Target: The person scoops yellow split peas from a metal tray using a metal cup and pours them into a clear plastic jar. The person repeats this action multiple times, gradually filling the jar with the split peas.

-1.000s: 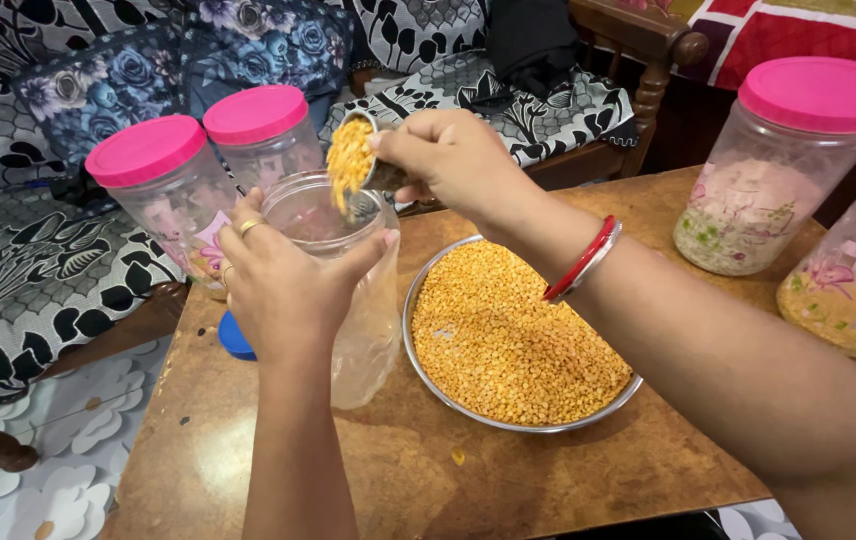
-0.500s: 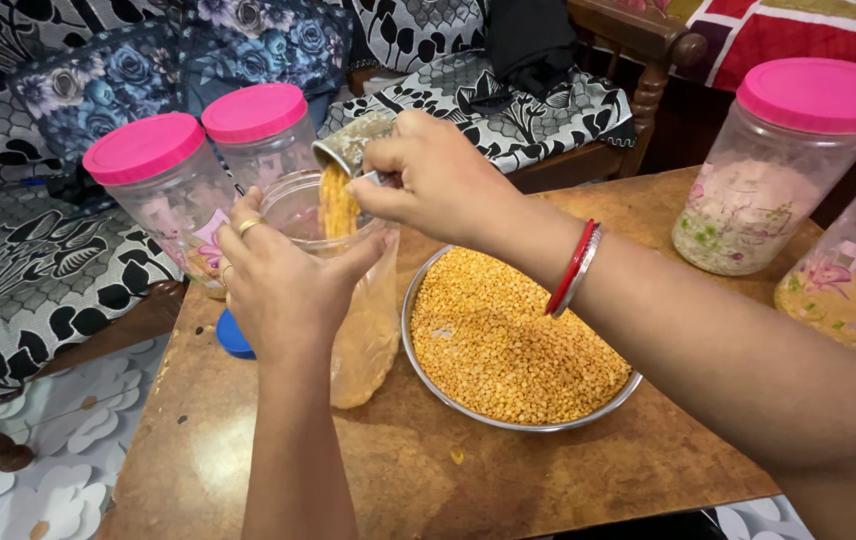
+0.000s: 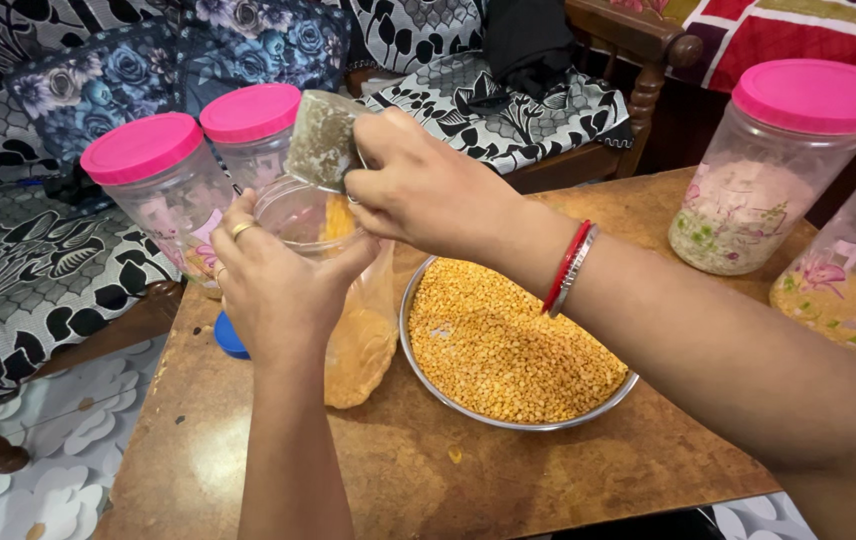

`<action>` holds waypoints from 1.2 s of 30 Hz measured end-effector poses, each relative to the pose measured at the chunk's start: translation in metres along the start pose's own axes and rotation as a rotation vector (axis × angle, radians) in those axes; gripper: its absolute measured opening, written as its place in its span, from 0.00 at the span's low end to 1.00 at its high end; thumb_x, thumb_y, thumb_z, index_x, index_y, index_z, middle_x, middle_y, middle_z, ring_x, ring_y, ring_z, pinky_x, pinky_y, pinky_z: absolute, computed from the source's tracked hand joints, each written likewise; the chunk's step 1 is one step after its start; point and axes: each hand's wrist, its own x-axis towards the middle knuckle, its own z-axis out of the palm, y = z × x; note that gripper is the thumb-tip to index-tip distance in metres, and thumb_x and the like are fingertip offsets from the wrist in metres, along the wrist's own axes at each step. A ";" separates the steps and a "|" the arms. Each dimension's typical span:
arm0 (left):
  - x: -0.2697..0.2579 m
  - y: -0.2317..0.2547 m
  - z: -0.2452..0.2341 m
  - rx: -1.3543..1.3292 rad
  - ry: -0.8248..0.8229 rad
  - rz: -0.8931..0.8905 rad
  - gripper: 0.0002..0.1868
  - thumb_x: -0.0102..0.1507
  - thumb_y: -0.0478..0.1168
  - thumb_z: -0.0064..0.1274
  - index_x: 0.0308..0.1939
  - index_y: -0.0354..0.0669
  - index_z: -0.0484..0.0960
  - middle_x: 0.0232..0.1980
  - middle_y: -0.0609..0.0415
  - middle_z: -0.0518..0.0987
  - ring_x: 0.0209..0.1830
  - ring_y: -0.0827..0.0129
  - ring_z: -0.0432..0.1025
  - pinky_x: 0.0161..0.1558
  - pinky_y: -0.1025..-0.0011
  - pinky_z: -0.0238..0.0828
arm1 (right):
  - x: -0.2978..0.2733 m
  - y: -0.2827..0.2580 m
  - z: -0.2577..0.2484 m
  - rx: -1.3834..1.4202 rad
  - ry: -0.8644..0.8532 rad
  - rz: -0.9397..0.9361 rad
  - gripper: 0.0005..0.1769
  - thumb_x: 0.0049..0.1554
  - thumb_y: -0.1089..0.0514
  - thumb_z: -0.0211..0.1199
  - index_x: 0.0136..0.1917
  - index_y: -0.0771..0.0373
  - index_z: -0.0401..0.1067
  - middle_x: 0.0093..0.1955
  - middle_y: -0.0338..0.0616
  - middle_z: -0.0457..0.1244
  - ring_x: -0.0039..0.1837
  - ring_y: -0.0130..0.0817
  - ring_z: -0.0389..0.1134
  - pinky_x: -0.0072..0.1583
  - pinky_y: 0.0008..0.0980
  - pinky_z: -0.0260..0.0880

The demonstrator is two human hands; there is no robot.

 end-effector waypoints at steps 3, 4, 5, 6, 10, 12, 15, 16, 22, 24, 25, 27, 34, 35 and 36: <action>0.000 -0.002 0.001 -0.002 0.005 0.011 0.63 0.41 0.65 0.76 0.68 0.34 0.65 0.64 0.37 0.69 0.63 0.43 0.67 0.59 0.52 0.66 | -0.001 -0.002 -0.003 -0.022 -0.049 -0.020 0.11 0.53 0.58 0.68 0.39 0.63 0.67 0.51 0.49 0.56 0.59 0.46 0.60 0.56 0.39 0.70; -0.001 -0.003 0.002 -0.003 0.007 0.016 0.63 0.41 0.65 0.76 0.69 0.33 0.65 0.64 0.37 0.70 0.63 0.43 0.67 0.60 0.52 0.66 | -0.001 -0.003 -0.003 -0.043 -0.041 -0.048 0.11 0.53 0.58 0.68 0.39 0.63 0.67 0.51 0.48 0.56 0.60 0.46 0.60 0.57 0.38 0.70; -0.001 -0.004 0.002 -0.008 0.012 0.024 0.63 0.42 0.66 0.76 0.68 0.33 0.65 0.64 0.37 0.70 0.64 0.43 0.67 0.60 0.53 0.66 | -0.001 -0.003 -0.003 -0.064 -0.032 -0.075 0.10 0.53 0.59 0.67 0.38 0.63 0.67 0.52 0.48 0.56 0.61 0.45 0.60 0.58 0.37 0.71; -0.001 -0.004 0.002 -0.014 0.016 0.033 0.63 0.42 0.66 0.76 0.68 0.32 0.65 0.64 0.37 0.70 0.64 0.43 0.67 0.61 0.53 0.66 | -0.001 -0.003 -0.003 -0.058 -0.042 -0.063 0.11 0.53 0.59 0.67 0.39 0.63 0.67 0.51 0.48 0.56 0.61 0.45 0.60 0.58 0.37 0.71; -0.001 -0.006 0.003 -0.023 0.045 0.069 0.63 0.43 0.68 0.76 0.68 0.31 0.66 0.65 0.35 0.70 0.65 0.42 0.66 0.61 0.52 0.65 | -0.009 -0.002 -0.002 0.015 -0.005 0.010 0.12 0.56 0.55 0.68 0.40 0.64 0.69 0.50 0.48 0.56 0.57 0.45 0.60 0.56 0.42 0.69; -0.001 -0.006 0.003 -0.034 0.035 0.053 0.63 0.42 0.67 0.76 0.68 0.31 0.66 0.65 0.35 0.70 0.64 0.41 0.66 0.61 0.51 0.65 | -0.016 0.000 0.000 0.104 0.035 0.140 0.14 0.58 0.52 0.68 0.42 0.63 0.71 0.48 0.47 0.56 0.54 0.44 0.60 0.55 0.42 0.67; 0.000 -0.008 0.002 -0.031 0.018 -0.002 0.64 0.41 0.68 0.76 0.68 0.31 0.65 0.65 0.35 0.69 0.65 0.41 0.66 0.61 0.51 0.65 | -0.035 0.004 0.002 0.239 0.055 0.421 0.16 0.60 0.47 0.66 0.43 0.62 0.73 0.46 0.46 0.56 0.49 0.40 0.60 0.50 0.39 0.64; 0.001 -0.009 0.001 -0.028 0.011 -0.025 0.64 0.40 0.68 0.76 0.68 0.31 0.65 0.65 0.34 0.69 0.65 0.42 0.66 0.62 0.51 0.65 | -0.042 0.007 0.004 0.254 0.053 0.493 0.17 0.60 0.46 0.66 0.43 0.62 0.74 0.45 0.46 0.56 0.47 0.39 0.60 0.48 0.38 0.63; 0.002 -0.020 0.001 -0.081 0.040 -0.029 0.66 0.41 0.68 0.77 0.70 0.32 0.64 0.68 0.34 0.67 0.68 0.42 0.65 0.62 0.51 0.64 | -0.109 0.010 0.022 0.279 0.077 0.712 0.17 0.60 0.44 0.66 0.43 0.60 0.76 0.42 0.43 0.56 0.44 0.36 0.59 0.46 0.35 0.60; 0.001 -0.024 0.003 -0.100 0.041 -0.034 0.66 0.42 0.68 0.76 0.71 0.32 0.64 0.68 0.34 0.68 0.68 0.42 0.65 0.63 0.51 0.64 | -0.134 0.007 0.027 0.299 0.068 0.779 0.17 0.60 0.44 0.65 0.43 0.60 0.77 0.41 0.43 0.57 0.44 0.36 0.59 0.45 0.36 0.60; 0.000 -0.025 0.003 -0.111 0.044 -0.037 0.66 0.43 0.68 0.76 0.71 0.31 0.64 0.68 0.35 0.68 0.68 0.42 0.65 0.64 0.51 0.64 | -0.145 0.005 0.028 0.307 0.058 0.810 0.17 0.59 0.44 0.65 0.43 0.60 0.77 0.41 0.44 0.57 0.44 0.36 0.60 0.45 0.37 0.60; 0.000 -0.027 0.002 -0.080 0.071 0.021 0.66 0.45 0.70 0.76 0.71 0.30 0.65 0.69 0.32 0.65 0.69 0.40 0.64 0.64 0.49 0.65 | -0.166 0.002 0.028 0.308 0.012 0.904 0.18 0.59 0.43 0.65 0.43 0.60 0.77 0.41 0.45 0.58 0.43 0.37 0.61 0.44 0.38 0.60; -0.021 -0.012 0.021 0.122 0.452 0.491 0.50 0.59 0.70 0.70 0.70 0.38 0.71 0.73 0.37 0.63 0.78 0.40 0.56 0.78 0.42 0.53 | -0.222 -0.002 0.022 0.212 -0.076 1.066 0.19 0.57 0.42 0.65 0.47 0.60 0.78 0.42 0.48 0.61 0.44 0.42 0.64 0.46 0.39 0.64; -0.029 -0.008 0.029 0.045 0.371 0.555 0.42 0.63 0.64 0.67 0.69 0.40 0.72 0.74 0.41 0.65 0.80 0.43 0.56 0.79 0.46 0.51 | -0.229 -0.002 0.022 0.183 -0.098 1.087 0.19 0.57 0.42 0.65 0.47 0.60 0.79 0.43 0.49 0.61 0.44 0.42 0.65 0.47 0.40 0.65; -0.042 -0.003 0.038 -0.033 0.290 0.617 0.34 0.66 0.58 0.63 0.68 0.43 0.74 0.75 0.44 0.66 0.82 0.46 0.56 0.80 0.49 0.50 | -0.235 -0.003 0.021 0.144 -0.093 1.051 0.19 0.57 0.42 0.65 0.47 0.60 0.79 0.43 0.49 0.61 0.46 0.44 0.65 0.48 0.41 0.65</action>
